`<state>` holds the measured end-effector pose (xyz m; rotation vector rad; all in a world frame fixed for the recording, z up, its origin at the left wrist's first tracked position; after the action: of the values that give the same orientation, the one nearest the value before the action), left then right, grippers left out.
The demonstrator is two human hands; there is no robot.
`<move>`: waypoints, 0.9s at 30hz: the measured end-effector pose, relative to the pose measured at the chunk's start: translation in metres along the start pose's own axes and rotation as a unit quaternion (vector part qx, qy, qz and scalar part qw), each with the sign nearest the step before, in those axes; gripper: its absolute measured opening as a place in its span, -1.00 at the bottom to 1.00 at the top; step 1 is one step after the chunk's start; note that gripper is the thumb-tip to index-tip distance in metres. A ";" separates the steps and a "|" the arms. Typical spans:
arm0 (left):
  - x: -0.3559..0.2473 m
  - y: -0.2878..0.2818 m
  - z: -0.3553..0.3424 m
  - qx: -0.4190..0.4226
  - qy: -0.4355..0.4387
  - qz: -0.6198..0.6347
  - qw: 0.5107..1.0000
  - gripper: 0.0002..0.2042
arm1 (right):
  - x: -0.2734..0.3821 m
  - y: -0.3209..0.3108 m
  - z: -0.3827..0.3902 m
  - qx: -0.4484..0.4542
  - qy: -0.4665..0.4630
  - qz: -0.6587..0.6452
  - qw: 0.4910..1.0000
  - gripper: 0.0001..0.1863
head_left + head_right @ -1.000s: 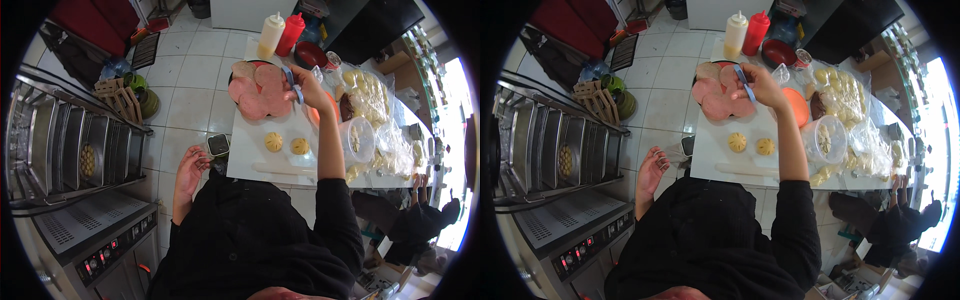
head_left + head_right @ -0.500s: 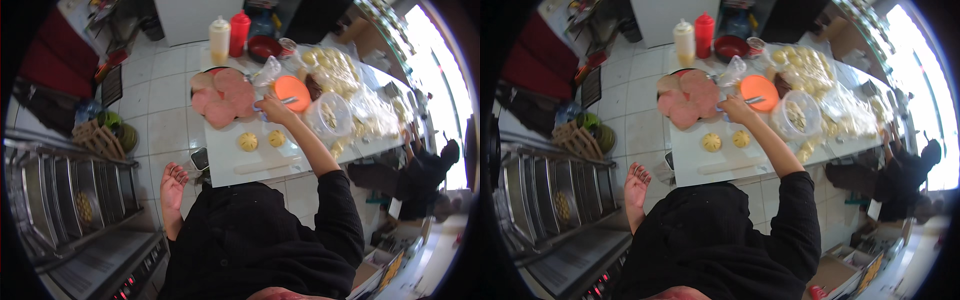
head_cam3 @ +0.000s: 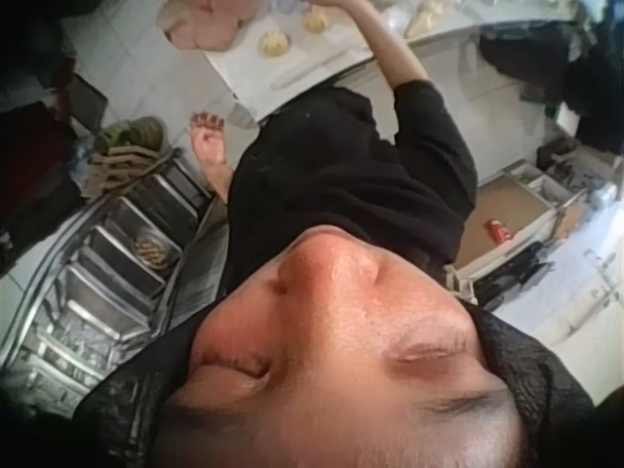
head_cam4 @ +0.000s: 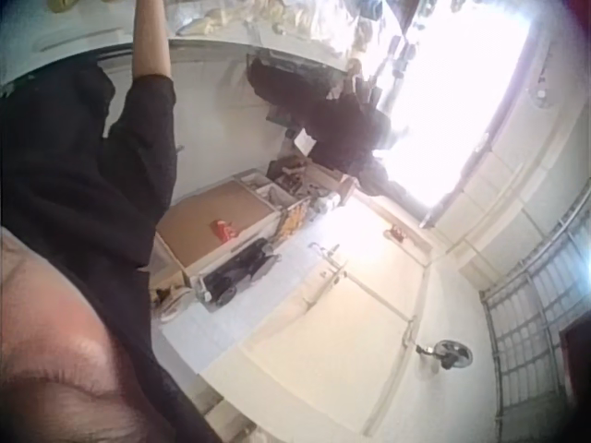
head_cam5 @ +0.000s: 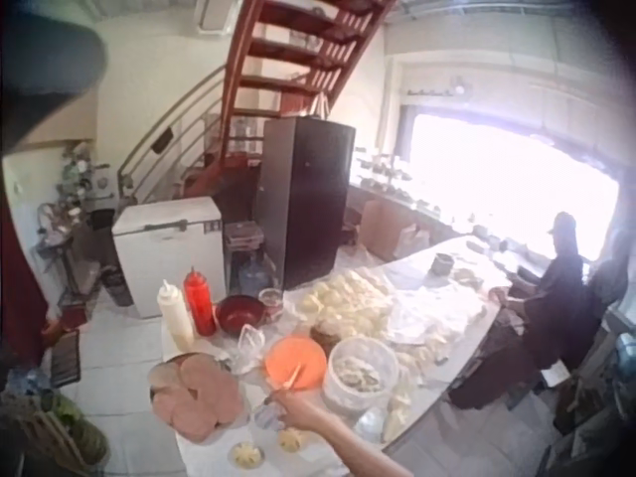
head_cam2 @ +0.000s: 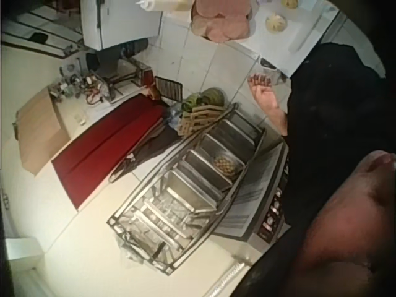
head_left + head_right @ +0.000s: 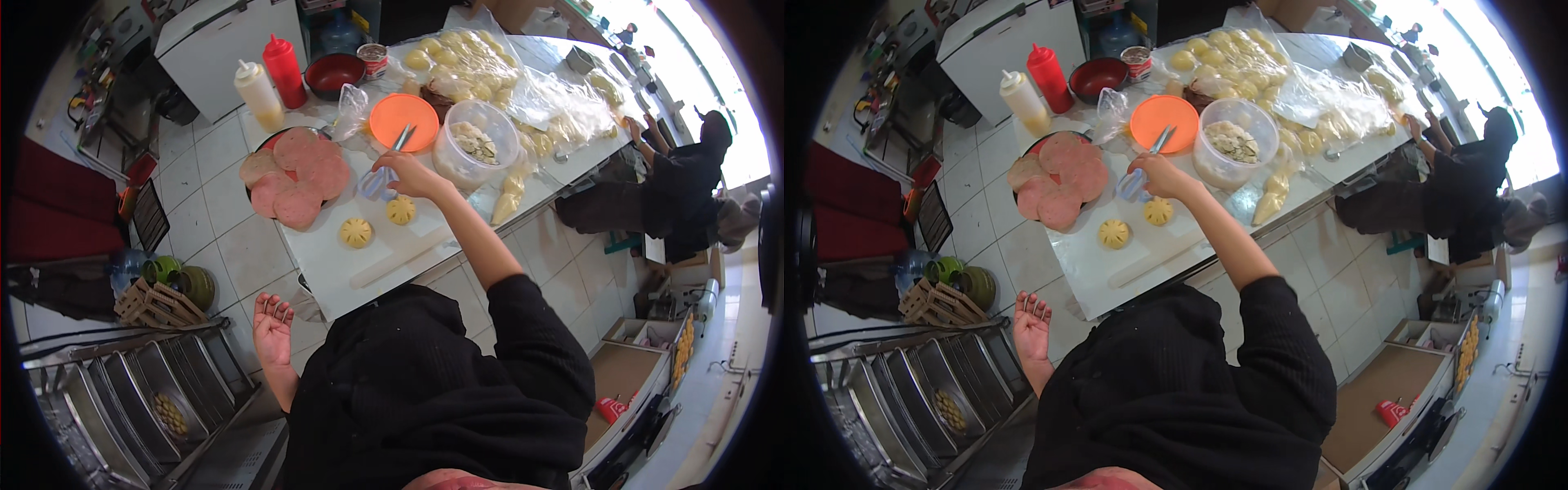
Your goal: The person flattens balls of dough with a rolling pin, places a filling by hand, and shapes them into buns. The buns are then placed onto a metal baking tray.
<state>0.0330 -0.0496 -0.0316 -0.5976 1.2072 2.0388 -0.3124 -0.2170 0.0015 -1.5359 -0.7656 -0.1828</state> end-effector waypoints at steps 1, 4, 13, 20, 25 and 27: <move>0.002 0.001 0.000 0.002 0.003 0.004 1.000 -0.52 | 0.010 -0.021 0.012 -0.058 -0.003 -0.074 0.996 -0.62; 0.011 0.007 -0.005 -0.008 -0.010 -0.002 1.000 -0.53 | 0.018 -0.065 0.068 -0.128 0.046 -0.248 0.959 -0.75; 0.043 0.077 -0.028 0.072 -0.079 -0.078 0.991 -0.54 | -0.110 -0.092 0.237 -0.391 0.582 0.193 0.687 -0.25; 0.058 0.177 -0.027 0.218 -0.088 -0.188 0.954 -0.62 | -0.171 -0.055 0.272 -0.352 0.568 -0.077 0.740 -0.34; 0.078 0.229 -0.003 0.336 -0.127 -0.237 0.903 -0.53 | -0.046 -0.090 0.258 -0.409 0.258 -0.459 0.745 -0.51; 0.093 0.253 0.015 0.396 -0.140 -0.263 0.868 -0.37 | 0.000 -0.101 0.233 -0.339 0.219 -0.463 0.789 -0.47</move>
<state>-0.2188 -0.0907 0.0569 -0.1729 1.3706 0.9939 -0.4460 -0.0067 0.0516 -1.5254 -1.0759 -1.6471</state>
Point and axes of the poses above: each hand's wrist, its own z-axis away from the middle knuckle, its own y-axis out of the palm, x = y × z, the point moved 6 cm from there along -z, towards the middle knuckle, and after that the axes turned 7 degrees about -x, right-handed, at the moved point
